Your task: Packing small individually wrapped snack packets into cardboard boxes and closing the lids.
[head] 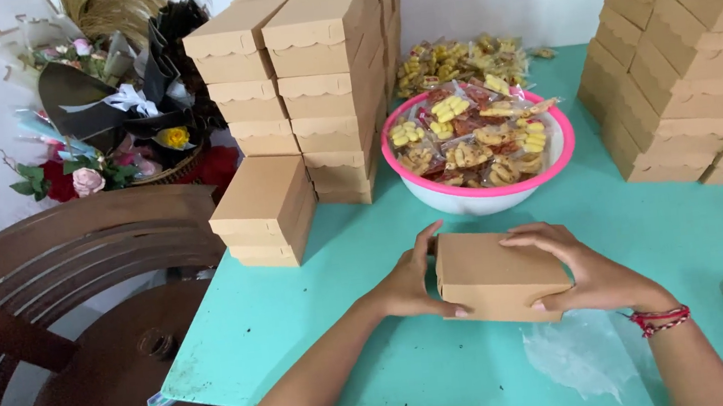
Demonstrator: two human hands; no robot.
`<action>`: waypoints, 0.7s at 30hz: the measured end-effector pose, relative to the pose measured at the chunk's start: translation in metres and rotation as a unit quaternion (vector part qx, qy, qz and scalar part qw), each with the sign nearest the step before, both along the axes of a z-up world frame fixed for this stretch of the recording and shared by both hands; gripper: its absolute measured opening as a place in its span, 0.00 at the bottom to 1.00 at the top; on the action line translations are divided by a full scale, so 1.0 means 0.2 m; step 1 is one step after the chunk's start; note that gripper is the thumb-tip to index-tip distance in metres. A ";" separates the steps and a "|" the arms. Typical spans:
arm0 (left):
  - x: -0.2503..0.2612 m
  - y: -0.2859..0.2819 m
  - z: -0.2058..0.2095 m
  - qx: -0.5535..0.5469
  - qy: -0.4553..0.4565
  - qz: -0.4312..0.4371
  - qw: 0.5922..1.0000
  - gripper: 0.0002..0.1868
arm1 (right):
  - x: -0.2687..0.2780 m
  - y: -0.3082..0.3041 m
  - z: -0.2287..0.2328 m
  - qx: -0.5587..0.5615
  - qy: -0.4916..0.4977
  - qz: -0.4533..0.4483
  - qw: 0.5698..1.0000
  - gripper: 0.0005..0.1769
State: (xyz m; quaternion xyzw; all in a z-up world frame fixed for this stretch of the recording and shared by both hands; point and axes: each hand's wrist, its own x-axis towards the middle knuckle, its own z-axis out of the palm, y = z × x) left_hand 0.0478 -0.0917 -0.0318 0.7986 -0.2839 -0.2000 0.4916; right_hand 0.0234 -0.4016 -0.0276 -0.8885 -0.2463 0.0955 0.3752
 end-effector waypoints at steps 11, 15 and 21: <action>0.03 0.02 -0.12 -0.031 -0.156 -0.041 0.986 0.75 | -0.06 -0.01 0.07 0.179 0.044 -0.094 0.978 0.45; 0.00 0.01 -0.08 -0.005 -0.203 -0.034 0.979 0.75 | -0.02 -0.06 0.02 0.232 -0.004 -0.084 0.969 0.48; 0.07 -0.01 -0.20 -0.167 -0.370 -0.079 0.911 0.58 | 0.04 -0.10 -0.07 0.353 -0.033 -0.080 0.932 0.58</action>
